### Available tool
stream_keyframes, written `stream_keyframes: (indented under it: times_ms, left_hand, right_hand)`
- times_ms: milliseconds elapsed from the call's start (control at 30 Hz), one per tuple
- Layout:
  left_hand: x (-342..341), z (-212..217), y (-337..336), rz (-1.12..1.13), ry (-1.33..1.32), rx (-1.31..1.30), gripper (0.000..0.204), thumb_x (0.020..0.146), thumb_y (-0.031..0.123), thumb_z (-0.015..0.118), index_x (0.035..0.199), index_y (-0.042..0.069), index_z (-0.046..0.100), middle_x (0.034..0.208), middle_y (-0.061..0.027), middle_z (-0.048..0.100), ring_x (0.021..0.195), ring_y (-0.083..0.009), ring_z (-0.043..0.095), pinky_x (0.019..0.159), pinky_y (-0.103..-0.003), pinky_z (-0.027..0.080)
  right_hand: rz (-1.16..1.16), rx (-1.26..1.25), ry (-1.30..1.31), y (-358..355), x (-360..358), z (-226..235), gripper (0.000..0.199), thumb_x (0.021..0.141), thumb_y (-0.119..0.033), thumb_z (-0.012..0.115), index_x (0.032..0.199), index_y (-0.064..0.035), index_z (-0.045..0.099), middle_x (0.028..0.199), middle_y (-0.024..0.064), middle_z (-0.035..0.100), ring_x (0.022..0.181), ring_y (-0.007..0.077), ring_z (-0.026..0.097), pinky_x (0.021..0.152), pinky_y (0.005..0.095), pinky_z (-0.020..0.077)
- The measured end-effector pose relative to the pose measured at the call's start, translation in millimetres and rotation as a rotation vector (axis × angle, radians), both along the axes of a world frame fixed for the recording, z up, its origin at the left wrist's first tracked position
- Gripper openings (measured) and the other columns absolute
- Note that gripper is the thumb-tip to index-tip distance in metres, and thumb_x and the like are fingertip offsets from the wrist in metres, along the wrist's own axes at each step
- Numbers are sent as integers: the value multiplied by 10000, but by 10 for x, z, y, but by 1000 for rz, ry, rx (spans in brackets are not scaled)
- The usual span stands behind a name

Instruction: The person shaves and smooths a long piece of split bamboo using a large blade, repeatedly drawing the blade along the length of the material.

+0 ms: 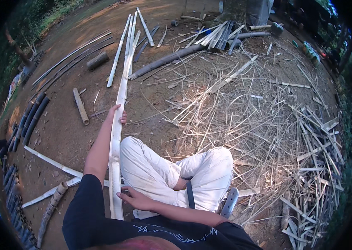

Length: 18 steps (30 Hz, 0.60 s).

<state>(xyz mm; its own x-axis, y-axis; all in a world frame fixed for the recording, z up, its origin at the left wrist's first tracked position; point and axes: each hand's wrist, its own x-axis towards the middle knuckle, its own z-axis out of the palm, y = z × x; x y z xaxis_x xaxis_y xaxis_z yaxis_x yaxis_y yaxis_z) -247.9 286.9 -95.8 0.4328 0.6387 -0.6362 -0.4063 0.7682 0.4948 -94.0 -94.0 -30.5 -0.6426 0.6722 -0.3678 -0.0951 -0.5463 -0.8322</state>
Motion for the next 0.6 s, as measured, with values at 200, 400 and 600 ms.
stream_keyframes:
  times_ms: [200, 400, 600]
  left_hand:
    - [-226, 204, -608, -178, 297, 127, 840, 959, 696, 383, 1342, -51, 407, 1252, -293, 569, 1001, -384, 650, 894, -505, 556]
    - [-1059, 1088, -3205, -245, 952, 146, 859, 970, 718, 315, 1453, 10, 385, 1351, -215, 514, 1204, -301, 529, 986, -458, 464]
    - [-801, 963, -5873, -53, 1300, -164, 737, 941, 609, 512, 1365, 17, 403, 1068, -179, 649, 855, -311, 678, 725, -443, 569]
  right_hand:
    - [-174, -577, 324, -5, -522, 184, 396, 923, -250, 694, 1181, -11, 512, 892, 84, 675, 801, 210, 689, 766, 342, 539]
    - [-236, -537, 264, -23, -658, -13, 323, 896, -96, 693, 1161, -17, 525, 920, 97, 673, 769, 205, 702, 728, 357, 571]
    - [-462, -394, -85, -259, -872, -192, 393, 857, -39, 695, 1187, -11, 484, 874, 89, 643, 717, 185, 675, 658, 358, 557]
